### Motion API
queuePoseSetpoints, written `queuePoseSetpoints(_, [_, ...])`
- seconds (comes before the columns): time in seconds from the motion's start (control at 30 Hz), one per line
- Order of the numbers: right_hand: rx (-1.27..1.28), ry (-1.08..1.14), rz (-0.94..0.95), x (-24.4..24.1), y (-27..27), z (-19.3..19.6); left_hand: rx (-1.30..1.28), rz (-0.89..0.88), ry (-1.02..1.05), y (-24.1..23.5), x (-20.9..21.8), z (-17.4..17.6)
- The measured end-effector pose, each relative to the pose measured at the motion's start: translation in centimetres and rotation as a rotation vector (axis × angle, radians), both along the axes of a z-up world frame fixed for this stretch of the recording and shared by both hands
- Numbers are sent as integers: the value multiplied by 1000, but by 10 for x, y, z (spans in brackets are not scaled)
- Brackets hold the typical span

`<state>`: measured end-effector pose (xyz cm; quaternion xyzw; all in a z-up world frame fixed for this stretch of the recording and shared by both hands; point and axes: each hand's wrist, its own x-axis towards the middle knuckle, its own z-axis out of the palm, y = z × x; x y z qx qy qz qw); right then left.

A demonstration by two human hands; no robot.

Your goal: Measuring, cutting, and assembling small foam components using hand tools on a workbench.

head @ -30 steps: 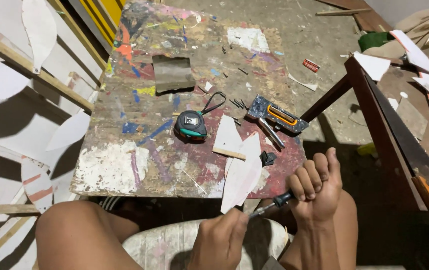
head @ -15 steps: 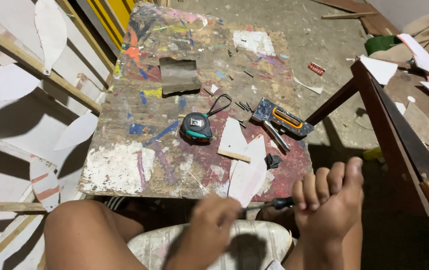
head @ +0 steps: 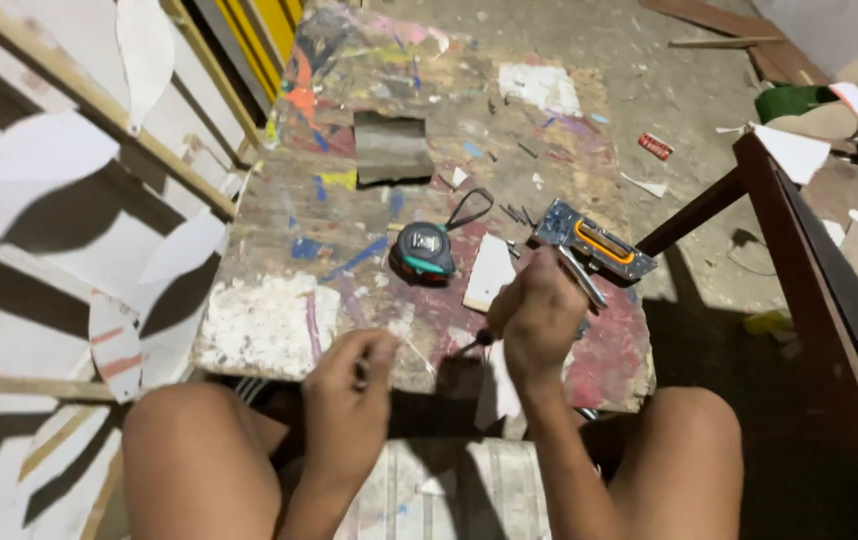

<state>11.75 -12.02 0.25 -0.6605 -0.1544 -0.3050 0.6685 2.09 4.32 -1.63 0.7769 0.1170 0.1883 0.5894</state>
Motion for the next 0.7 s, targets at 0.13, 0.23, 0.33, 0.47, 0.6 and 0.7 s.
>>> queuePoseSetpoints(0.13, [422, 333, 83, -4, -20, 18, 306, -319, -3, -23, 4, -2])
queuePoseSetpoints(0.23, [715, 529, 132, -12, -46, 7, 517, -465, -48, -40, -5, 3])
queuePoseSetpoints(0.33, [957, 606, 279, -20, -68, -6, 450, -581, -108, -52, -18, 12])
queuePoseSetpoints(0.47, [1069, 589, 488, -25, -79, -14, 345, -592, -125, -62, -27, 16])
queuePoseSetpoints(0.6, [1202, 601, 627, -33, -79, -21, 492, -486, -292, -60, -29, 15])
queuePoseSetpoints(0.7, [1172, 684, 579, -38, -74, -18, 530, -431, -280, -57, -28, 16])
